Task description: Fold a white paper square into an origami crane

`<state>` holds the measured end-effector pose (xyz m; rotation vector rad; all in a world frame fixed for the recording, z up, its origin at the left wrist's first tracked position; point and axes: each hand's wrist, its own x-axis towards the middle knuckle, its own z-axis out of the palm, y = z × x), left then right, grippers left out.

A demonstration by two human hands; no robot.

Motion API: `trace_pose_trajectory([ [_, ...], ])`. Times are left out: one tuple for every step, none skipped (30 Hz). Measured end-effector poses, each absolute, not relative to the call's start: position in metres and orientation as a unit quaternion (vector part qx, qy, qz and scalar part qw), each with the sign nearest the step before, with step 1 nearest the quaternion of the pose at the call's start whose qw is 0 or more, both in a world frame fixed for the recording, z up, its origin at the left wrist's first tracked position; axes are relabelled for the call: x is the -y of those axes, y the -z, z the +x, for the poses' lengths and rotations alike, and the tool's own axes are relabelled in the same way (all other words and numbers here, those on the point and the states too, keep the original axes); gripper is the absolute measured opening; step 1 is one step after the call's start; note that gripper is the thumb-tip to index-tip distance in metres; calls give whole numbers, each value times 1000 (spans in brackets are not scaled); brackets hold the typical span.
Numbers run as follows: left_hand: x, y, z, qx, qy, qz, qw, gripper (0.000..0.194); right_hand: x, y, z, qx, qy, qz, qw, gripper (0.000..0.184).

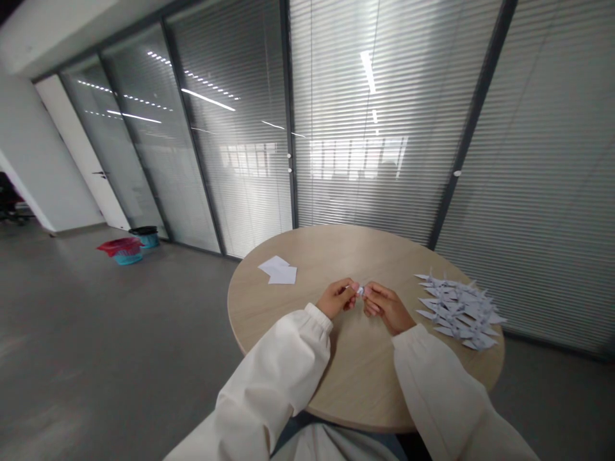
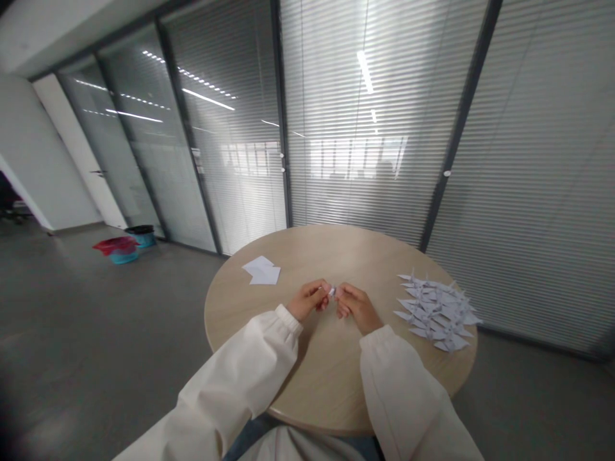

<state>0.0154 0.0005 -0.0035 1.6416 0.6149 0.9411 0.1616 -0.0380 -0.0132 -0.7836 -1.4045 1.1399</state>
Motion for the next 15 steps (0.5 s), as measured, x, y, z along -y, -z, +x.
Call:
trace_pose_trajectory([
  [0,3,15,-245,-396,678,569,42,40,12,161,582,-501,-320,554,25],
  [1,2,15,-230,-394,664,592,42,41,11,161,571,-519,-308,557,24],
  [3,1,15,-218,-392,650,614,41,43,9,160,563,-534,-293,558,24],
  [4,0,15,-206,-389,636,634,41,44,8,160,555,-546,-282,561,23],
  [5,0,14,-196,-385,622,653,40,45,8,159,549,-557,-271,562,23],
  [5,-1,14,-188,-381,611,668,40,46,7,159,543,-566,-262,562,23],
  [6,-1,14,-180,-378,600,682,40,46,7,158,539,-574,-255,562,23],
  [7,-1,14,-173,-374,591,693,40,46,7,158,535,-580,-250,560,23],
  [8,-1,14,-166,-371,582,704,40,46,8,158,533,-585,-247,559,24],
  [9,-1,14,-159,-367,574,715,40,46,8,157,531,-590,-242,558,24],
  [9,-1,14,-151,-364,566,724,40,46,9,157,531,-594,-236,556,25],
  [9,0,14,-143,-361,559,732,39,46,9,157,530,-600,-226,555,25],
  [10,0,14,-133,-359,555,739,39,47,10,157,529,-607,-212,553,25],
  [10,1,14,-122,-357,552,743,39,47,10,157,529,-615,-196,551,24],
  [10,2,14,-110,-356,552,746,38,47,10,157,528,-623,-179,548,24],
])
